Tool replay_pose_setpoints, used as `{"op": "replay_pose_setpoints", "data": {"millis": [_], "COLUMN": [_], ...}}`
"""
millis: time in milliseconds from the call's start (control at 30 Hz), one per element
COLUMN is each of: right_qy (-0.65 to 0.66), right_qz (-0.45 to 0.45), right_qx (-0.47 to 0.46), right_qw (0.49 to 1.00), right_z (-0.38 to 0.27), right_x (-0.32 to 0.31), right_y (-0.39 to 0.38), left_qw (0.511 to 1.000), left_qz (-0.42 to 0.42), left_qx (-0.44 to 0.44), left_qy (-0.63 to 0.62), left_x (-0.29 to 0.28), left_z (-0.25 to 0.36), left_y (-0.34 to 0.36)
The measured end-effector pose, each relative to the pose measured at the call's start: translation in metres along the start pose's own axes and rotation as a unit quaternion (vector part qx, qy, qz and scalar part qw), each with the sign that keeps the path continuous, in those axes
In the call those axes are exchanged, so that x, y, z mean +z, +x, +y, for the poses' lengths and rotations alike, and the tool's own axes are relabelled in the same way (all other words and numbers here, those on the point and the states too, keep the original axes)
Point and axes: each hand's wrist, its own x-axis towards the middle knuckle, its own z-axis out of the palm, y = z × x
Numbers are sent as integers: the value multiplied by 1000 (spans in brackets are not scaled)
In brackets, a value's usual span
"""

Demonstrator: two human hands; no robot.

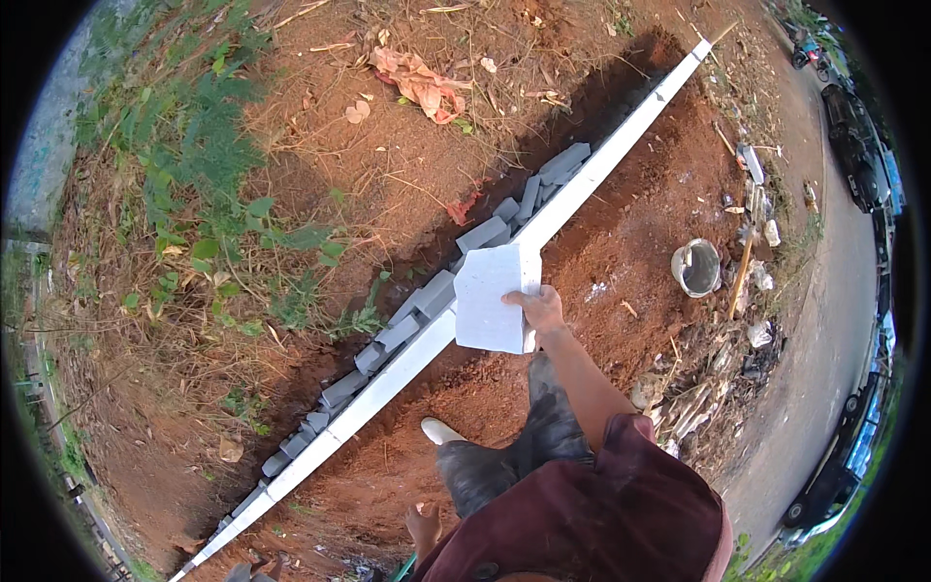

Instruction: The person picks up white stones from a green wheelbarrow and places them into a narrow trench alongside a white border. The person repeatedly walks back and forth between the wheelbarrow and the trench to continue placing the stones.

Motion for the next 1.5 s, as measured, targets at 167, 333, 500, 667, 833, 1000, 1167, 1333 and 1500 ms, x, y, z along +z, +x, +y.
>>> {"op": "replay_pose_setpoints", "data": {"millis": [167,333,500,667,833,1000,1167,1333,1500], "right_qy": [-61,-96,-35,-139,-179,-287,-365,-368,-425], "right_qz": [190,334,422,341,62,-156,-293,-259,-278], "right_qx": [-73,-51,-52,-416,-443,-398,-406,-522,-341], "right_qw": [977,936,905,831,876,858,785,724,791], "right_z": [-129,-292,-417,-390,-200,-22,13,38,122], "right_x": [-91,-148,-169,-119,-50,-37,-47,6,59], "right_y": [179,288,331,285,134,-14,-86,-115,-103], "left_qw": [993,987,988,991,993,993,981,912,783], "left_qz": [-35,-78,-44,-34,-22,-2,27,117,226], "left_qx": [-113,-142,-142,-128,-100,-75,-82,-181,-324], "left_qy": [-30,-22,-39,-37,-55,-92,-174,-349,-479], "left_x": [51,91,88,74,68,75,110,181,256], "left_z": [33,124,208,249,246,210,140,50,30], "left_y": [-73,-89,-70,-65,-70,-92,-134,-215,-282]}}
